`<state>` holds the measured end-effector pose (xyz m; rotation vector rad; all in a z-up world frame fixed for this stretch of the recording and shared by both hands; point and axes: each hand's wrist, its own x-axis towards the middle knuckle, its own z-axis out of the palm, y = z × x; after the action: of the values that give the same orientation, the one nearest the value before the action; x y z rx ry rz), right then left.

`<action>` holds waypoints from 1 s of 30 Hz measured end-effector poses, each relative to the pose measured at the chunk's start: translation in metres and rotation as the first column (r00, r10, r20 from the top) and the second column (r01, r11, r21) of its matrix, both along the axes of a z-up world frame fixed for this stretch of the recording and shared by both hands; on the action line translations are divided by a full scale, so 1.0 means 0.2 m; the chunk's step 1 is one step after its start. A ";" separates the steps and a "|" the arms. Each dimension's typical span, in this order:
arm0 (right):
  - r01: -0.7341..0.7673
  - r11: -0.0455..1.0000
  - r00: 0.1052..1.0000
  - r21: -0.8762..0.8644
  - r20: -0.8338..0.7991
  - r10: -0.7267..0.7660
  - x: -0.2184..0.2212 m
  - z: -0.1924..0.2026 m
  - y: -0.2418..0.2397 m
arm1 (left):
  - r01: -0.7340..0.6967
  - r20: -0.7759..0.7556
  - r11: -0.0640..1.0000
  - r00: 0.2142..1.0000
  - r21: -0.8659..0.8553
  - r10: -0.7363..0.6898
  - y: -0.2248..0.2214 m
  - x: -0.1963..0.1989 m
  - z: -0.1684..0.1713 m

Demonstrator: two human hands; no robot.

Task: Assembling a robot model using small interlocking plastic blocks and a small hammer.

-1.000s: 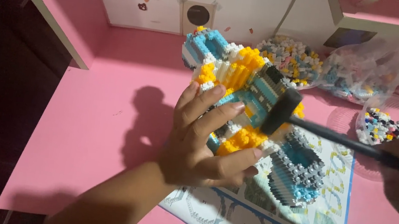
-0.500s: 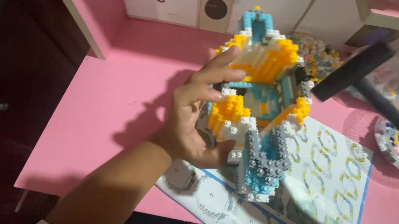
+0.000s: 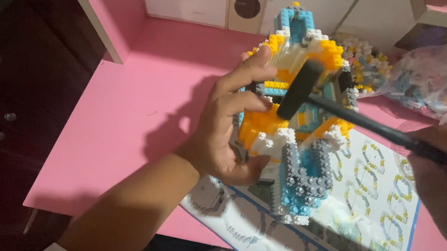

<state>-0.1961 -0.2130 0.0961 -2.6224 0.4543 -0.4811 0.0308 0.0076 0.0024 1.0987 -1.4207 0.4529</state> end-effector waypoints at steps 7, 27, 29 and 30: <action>-0.076 0.992 0.992 -0.105 0.094 0.086 -0.01 -0.08 -0.05 | 0.040 -0.027 0.999 0.999 0.017 -0.040 -0.02 0.01 -0.06; 0.022 0.995 0.987 0.097 0.156 -0.037 0.01 -0.27 -0.26 | -0.026 -0.244 0.997 0.969 0.076 0.044 -0.02 -0.10 -0.07; 0.018 0.999 0.987 0.026 0.158 -0.022 0.01 -0.26 -0.25 | -0.033 -0.249 0.996 0.967 0.084 0.053 -0.02 -0.10 -0.07; 0.015 0.999 0.987 -0.046 0.161 -0.007 0.02 -0.25 -0.24 | -0.040 -0.251 0.995 0.966 0.091 0.062 -0.02 -0.09 -0.07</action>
<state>-0.1926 -0.2611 0.0457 -2.6006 0.4098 -0.7090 0.0119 0.0031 -0.0122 1.2184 -1.1969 0.2784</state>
